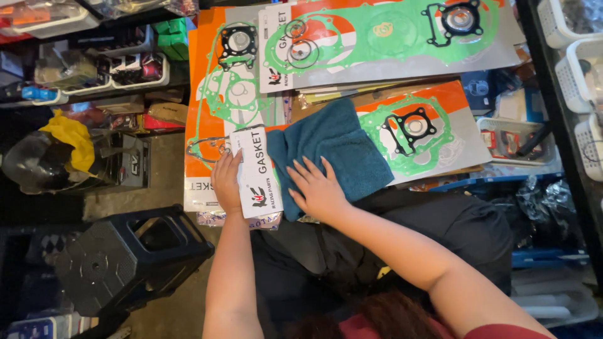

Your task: Cleaning and organizing motorcycle engine gaskets using a blue cloth.

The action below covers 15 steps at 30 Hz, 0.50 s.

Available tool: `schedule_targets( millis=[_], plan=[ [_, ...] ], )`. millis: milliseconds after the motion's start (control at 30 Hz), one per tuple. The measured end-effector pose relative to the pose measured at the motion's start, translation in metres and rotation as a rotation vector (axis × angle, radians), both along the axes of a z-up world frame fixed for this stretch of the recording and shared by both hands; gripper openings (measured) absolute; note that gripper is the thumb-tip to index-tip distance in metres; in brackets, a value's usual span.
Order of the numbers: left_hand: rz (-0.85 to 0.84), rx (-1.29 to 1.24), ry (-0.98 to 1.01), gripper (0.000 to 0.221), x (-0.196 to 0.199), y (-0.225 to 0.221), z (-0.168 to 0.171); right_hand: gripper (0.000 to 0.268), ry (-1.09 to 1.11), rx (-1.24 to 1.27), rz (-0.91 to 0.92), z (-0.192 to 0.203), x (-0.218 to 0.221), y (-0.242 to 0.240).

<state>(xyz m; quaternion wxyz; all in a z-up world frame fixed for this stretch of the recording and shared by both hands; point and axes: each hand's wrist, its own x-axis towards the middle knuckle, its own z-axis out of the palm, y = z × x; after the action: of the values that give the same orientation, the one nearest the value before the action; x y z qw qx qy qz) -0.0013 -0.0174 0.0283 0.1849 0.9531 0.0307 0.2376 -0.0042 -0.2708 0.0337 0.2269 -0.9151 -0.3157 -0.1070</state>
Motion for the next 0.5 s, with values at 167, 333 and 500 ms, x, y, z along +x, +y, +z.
schedule_targets(
  millis=[167, 333, 500],
  plan=[
    [0.001, -0.008, 0.015, 0.036, -0.003, -0.001, 0.004, 0.052, -0.073, -0.102, -0.072, 0.006, -0.020, -0.028],
    [0.024, -0.018, -0.033, 0.034, 0.000, -0.002, -0.004, 0.043, 0.068, -0.116, -0.129, 0.018, -0.005, -0.071],
    [0.028, 0.029, -0.047, 0.036, 0.001, 0.001, -0.009, 0.034, 0.017, -0.027, -0.219, -0.009, 0.025, -0.111]
  ],
)
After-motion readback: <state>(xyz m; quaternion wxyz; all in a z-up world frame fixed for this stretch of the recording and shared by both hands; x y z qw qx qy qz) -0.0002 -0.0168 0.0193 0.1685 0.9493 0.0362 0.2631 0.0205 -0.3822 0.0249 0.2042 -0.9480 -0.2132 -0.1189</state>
